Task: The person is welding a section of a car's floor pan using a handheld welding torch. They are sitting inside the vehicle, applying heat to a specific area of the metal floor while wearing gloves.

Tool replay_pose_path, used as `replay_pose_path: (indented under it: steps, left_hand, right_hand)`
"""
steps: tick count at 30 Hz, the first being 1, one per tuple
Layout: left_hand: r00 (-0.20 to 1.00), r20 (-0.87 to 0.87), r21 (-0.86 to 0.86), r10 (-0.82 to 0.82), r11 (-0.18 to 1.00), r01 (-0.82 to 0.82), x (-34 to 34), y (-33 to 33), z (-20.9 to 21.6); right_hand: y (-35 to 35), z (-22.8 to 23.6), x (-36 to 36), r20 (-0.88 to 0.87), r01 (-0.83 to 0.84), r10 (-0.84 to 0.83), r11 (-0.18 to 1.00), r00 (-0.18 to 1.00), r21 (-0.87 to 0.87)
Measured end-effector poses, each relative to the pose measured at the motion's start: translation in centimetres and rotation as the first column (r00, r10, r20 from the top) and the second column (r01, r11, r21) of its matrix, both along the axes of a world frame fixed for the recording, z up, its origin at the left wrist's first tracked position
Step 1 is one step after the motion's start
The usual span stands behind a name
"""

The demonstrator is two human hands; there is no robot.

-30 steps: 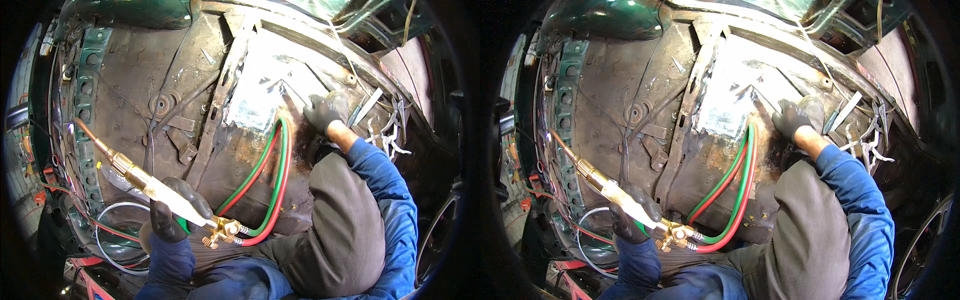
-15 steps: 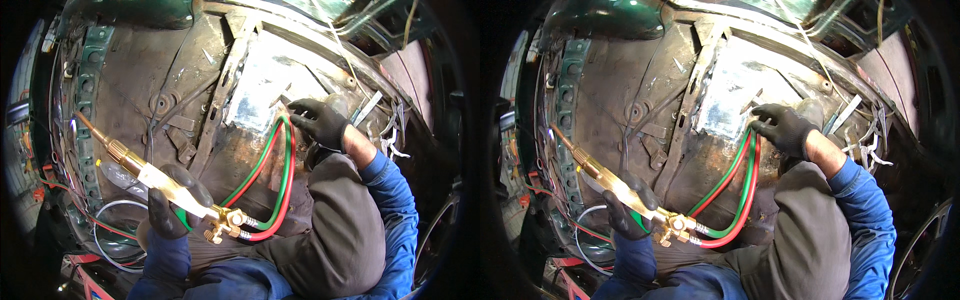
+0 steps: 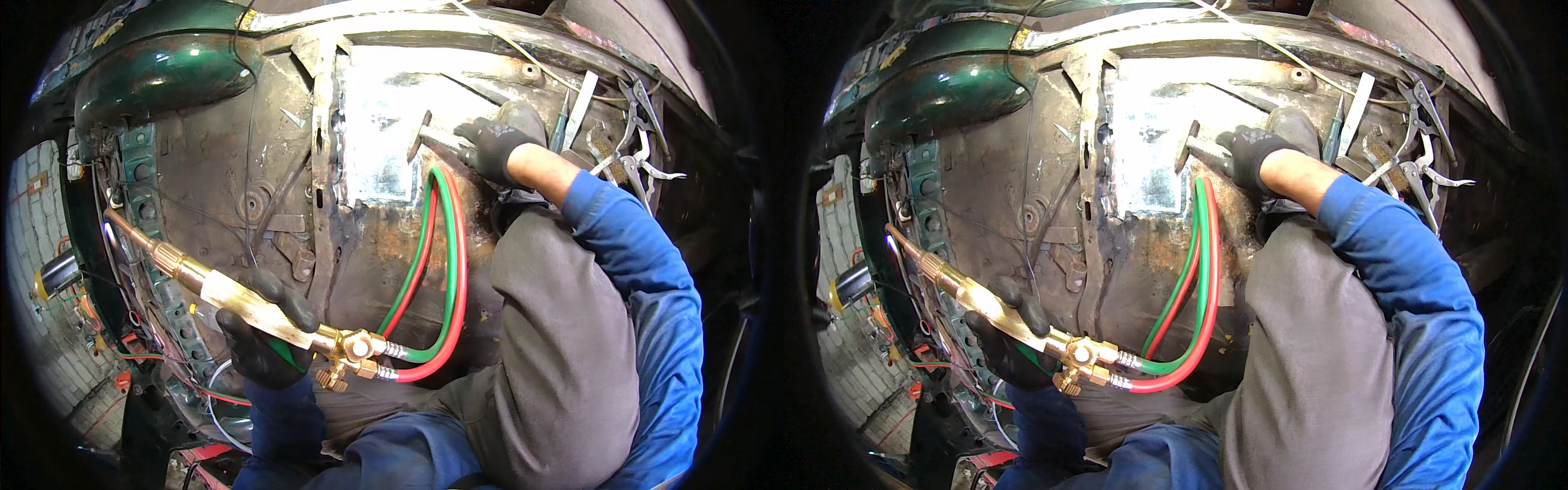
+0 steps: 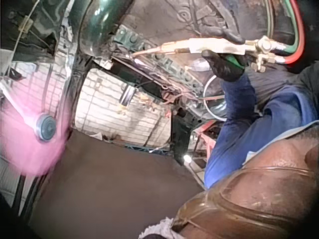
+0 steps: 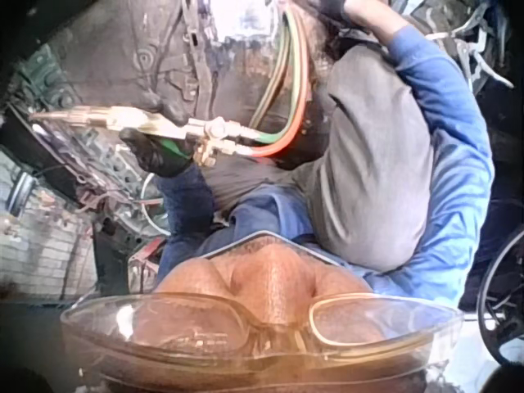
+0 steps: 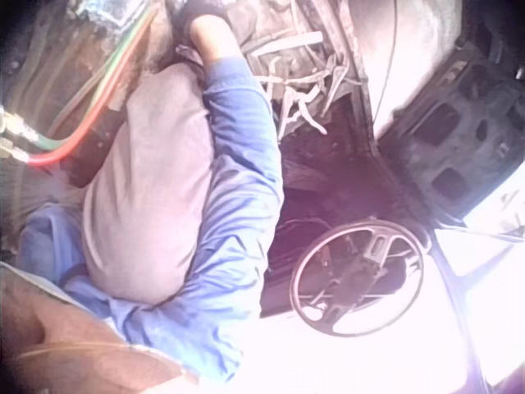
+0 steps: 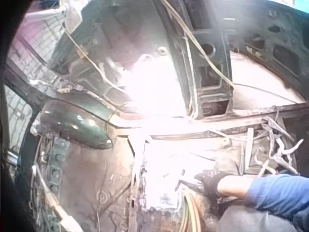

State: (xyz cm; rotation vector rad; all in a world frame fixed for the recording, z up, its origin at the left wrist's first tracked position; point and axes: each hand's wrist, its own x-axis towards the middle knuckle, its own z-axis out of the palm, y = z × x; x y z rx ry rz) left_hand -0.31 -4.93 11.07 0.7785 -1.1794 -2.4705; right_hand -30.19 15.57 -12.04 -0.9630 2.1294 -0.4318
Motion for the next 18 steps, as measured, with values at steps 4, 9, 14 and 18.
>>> replay_pose_path:
  steps: [4, 9, 14, 18]
  left_hand:
    - [0.997, 0.043, -0.065, 0.064, 0.996, -0.061, 2.5, -0.1, -0.5]
    - [0.996, 0.039, -0.115, -0.077, 0.99, 0.081, 4.5, -1.1, 0.3]
    - [0.974, 0.224, -0.246, 0.026, 0.969, 0.031, 6.5, -1.6, -0.3]
    - [0.974, 0.215, -0.216, 0.064, 0.976, -0.017, 6.6, -2.0, -0.8]
  right_hand:
    - [0.0, -3.5, 0.8, -0.159, -0.155, 0.179, 0.976, 0.971, 0.153]
    - [-1.7, -2.8, 1.0, -0.12, -0.034, 0.049, 0.991, 0.992, 0.126]
    - [-3.4, 1.2, 0.0, -0.045, 0.154, -0.149, 0.977, 0.988, 0.146]
    - [-5.9, 5.6, -1.9, 0.341, 0.225, -0.204, 0.974, 0.918, -0.024]
